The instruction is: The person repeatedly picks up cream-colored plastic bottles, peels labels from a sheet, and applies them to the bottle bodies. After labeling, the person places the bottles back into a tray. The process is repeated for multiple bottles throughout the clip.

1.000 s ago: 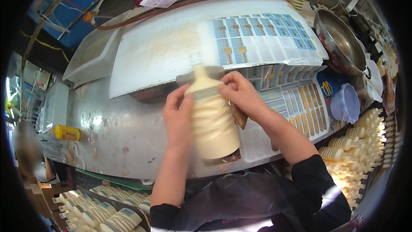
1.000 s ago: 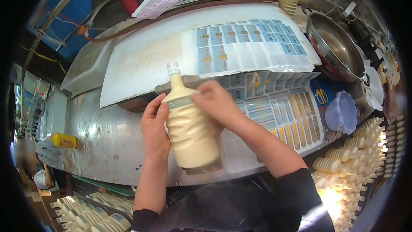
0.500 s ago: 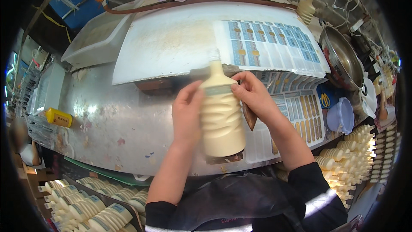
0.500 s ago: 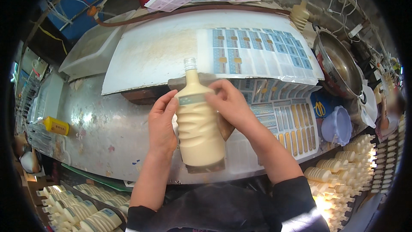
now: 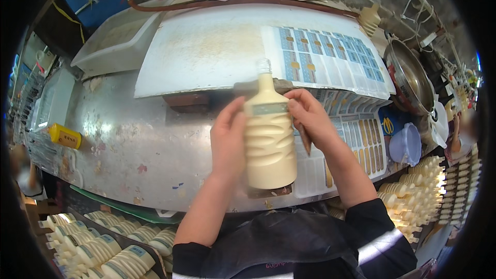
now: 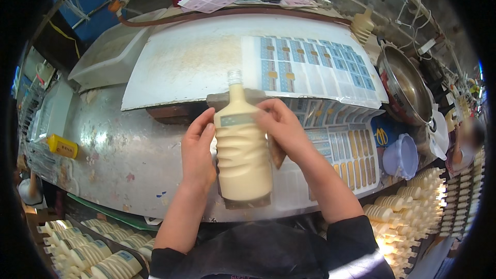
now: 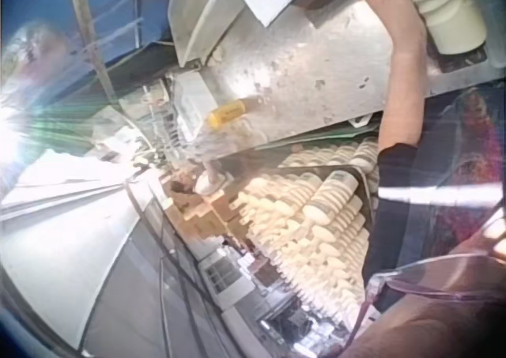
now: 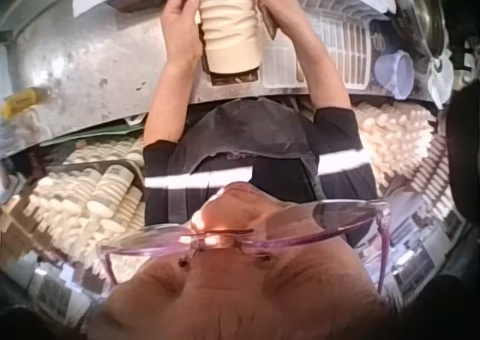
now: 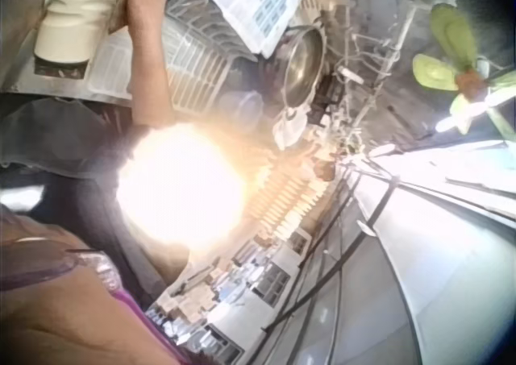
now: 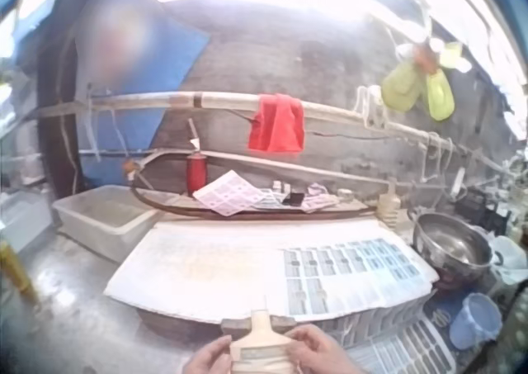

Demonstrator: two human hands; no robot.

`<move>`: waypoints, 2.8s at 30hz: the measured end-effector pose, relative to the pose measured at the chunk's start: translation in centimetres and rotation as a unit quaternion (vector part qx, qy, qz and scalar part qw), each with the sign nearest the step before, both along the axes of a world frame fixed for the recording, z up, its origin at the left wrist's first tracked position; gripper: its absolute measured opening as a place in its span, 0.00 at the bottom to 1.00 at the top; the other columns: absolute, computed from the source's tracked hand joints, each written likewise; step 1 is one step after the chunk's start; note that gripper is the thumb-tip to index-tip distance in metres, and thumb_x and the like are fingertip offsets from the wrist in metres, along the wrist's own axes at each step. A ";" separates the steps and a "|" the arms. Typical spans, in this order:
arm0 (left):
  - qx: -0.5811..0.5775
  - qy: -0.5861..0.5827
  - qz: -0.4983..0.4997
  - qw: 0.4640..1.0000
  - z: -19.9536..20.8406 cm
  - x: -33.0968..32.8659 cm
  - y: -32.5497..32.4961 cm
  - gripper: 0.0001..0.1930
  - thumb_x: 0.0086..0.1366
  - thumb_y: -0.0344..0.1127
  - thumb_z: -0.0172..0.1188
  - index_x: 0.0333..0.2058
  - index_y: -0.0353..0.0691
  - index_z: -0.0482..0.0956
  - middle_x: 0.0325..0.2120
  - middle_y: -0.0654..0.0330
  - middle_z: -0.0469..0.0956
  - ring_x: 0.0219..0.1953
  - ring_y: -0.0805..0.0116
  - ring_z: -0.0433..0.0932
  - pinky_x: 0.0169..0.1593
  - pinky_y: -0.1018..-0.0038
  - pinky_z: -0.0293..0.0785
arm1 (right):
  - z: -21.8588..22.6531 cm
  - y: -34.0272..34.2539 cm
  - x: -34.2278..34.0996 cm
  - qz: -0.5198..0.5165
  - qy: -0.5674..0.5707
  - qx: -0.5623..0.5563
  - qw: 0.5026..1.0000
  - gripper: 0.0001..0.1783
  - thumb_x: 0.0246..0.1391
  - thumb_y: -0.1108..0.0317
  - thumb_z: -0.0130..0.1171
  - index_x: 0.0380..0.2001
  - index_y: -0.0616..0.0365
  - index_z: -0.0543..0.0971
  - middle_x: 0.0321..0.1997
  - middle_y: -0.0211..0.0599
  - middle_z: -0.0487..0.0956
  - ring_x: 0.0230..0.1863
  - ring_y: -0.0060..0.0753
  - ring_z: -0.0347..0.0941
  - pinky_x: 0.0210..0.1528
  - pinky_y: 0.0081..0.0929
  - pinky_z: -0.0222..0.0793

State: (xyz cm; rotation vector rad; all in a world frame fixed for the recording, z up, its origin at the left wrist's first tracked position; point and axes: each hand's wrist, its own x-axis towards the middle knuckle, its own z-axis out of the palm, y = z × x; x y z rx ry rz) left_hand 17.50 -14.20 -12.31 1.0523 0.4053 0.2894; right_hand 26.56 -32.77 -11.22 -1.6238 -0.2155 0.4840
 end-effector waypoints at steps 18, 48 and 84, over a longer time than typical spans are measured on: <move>0.101 -0.009 -0.059 0.993 -0.9 -2.1 -1.8 0.32 0.68 0.29 0.54 0.70 0.34 0.58 0.63 0.49 0.66 0.63 0.60 0.69 0.67 0.64 0.66 | 3.6 -1.4 -3.5 0.066 0.081 -0.062 0.993 0.20 0.70 0.62 0.48 0.56 0.62 0.78 0.33 0.30 0.78 0.28 0.17 0.72 0.28 0.19 0.66; 0.052 0.005 0.028 0.998 -0.6 0.7 -1.2 0.14 0.73 0.29 0.58 0.55 0.35 0.74 0.48 0.61 0.77 0.49 0.73 0.75 0.56 0.74 0.72 | -0.8 0.3 0.6 -0.004 -0.027 0.007 1.000 0.19 0.60 0.57 0.67 0.46 0.59 0.76 0.25 0.29 0.75 0.27 0.21 0.71 0.31 0.25 0.68; 0.165 0.022 -0.030 0.986 -1.8 -1.8 -1.3 0.35 0.64 0.29 0.64 0.69 0.37 0.63 0.59 0.54 0.70 0.58 0.64 0.74 0.60 0.67 0.74 | -0.3 -1.6 -1.7 -0.016 -0.003 0.015 1.000 0.18 0.66 0.68 0.52 0.55 0.59 0.81 0.35 0.20 0.76 0.30 0.09 0.67 0.32 0.13 0.63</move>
